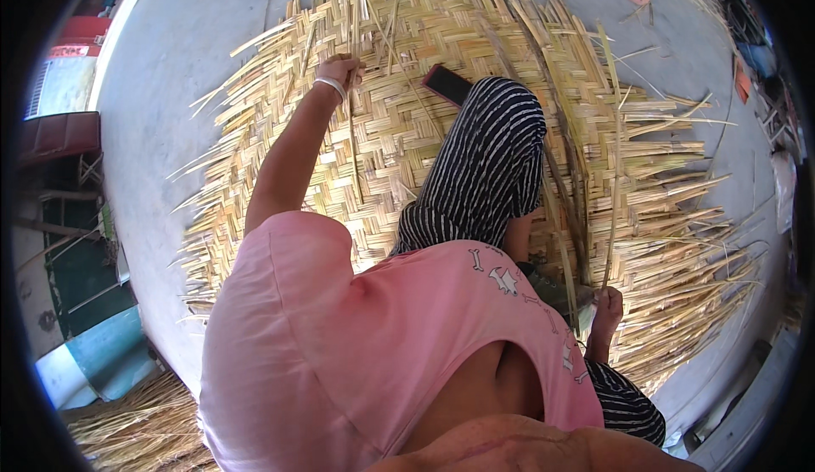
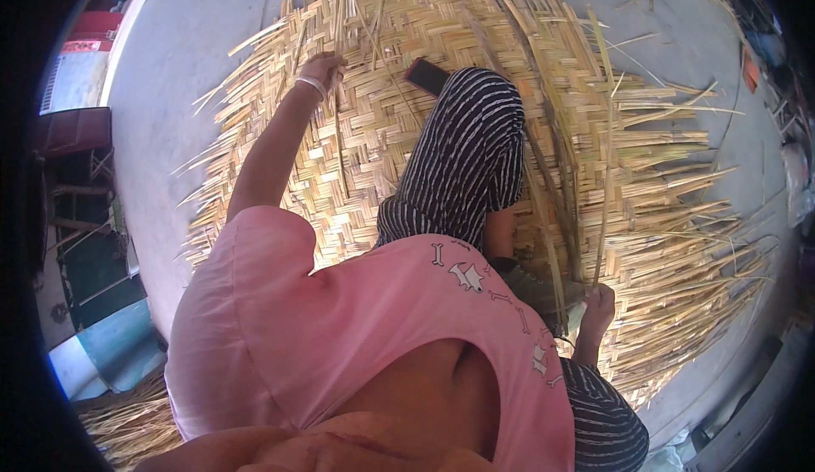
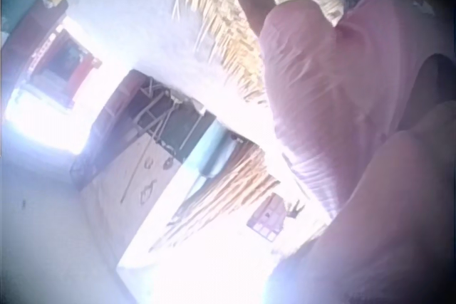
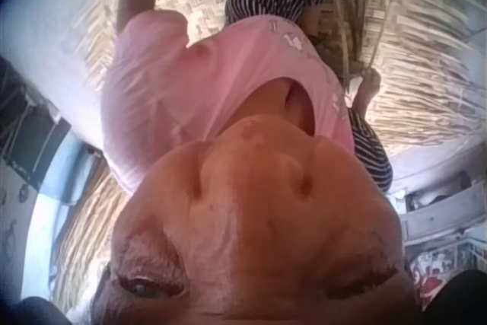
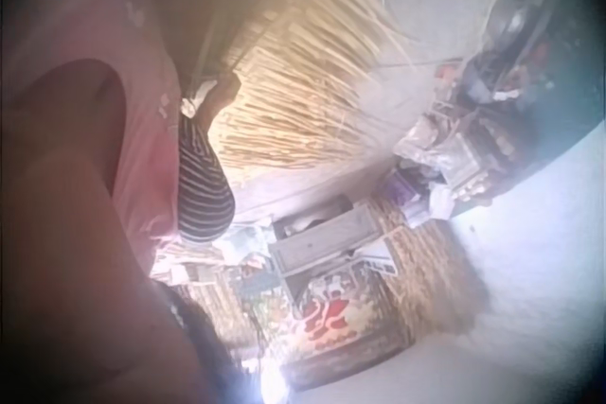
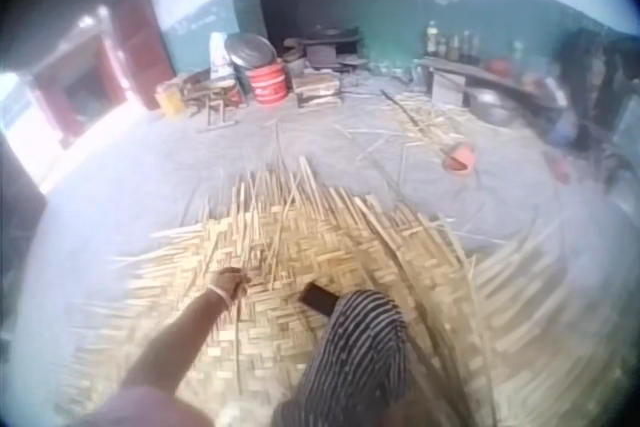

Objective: The person sits on the floor and weaves thin dried plant strips into a large circular basket base. They interlace the strips by hand, periodically adjusting the weave and pulling new strips into place. The basket grows gradually as more strips are added.

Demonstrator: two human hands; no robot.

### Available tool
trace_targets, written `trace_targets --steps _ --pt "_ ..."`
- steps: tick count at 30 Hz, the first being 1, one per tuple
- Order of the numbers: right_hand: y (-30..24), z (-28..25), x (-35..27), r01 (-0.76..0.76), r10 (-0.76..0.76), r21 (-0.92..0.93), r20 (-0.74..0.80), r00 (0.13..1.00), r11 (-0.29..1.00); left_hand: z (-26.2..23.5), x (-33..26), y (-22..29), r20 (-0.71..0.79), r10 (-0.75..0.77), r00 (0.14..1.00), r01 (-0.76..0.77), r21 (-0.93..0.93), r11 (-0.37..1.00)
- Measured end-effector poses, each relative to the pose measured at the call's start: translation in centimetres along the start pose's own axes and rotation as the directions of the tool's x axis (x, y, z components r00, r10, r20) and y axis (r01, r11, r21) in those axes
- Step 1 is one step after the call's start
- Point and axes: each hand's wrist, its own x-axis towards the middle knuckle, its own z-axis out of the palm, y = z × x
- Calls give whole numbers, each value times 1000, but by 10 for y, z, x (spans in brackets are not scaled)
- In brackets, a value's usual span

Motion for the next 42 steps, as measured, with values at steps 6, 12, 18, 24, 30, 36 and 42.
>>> trace_targets --steps 6,12,18,24,30,36,42 --pt "-3 -2 -1 33 -33 -81 2 999 996 15 -38 -25 -254 107 961 7 408 913" --pt "-4 -3 -3 43 -43 -18 -20 999 999 75 -71 -20 -104 499 860 -147 887 439" --pt "14 -7 4 -15 14 -26 -21 1000 1000 120 -56 -31 -29 228 973 -27 971 237" --pt "-4 6 2 -67 64 61 42 997 996 41 32 -65 134 60 989 -146 923 357" --pt "-8 3 -5 -65 66 78 -15 998 995 73 -16 -34 13 43 999 -44 44 998" --pt "-1 0 -4 -44 44 34 -4 999 998 72 -27 13 72 40 997 -35 -68 997" --pt "-19 4 -5 -4 3 -50 -20 1000 999 103 -42 43 213 143 967 -170 115 979"
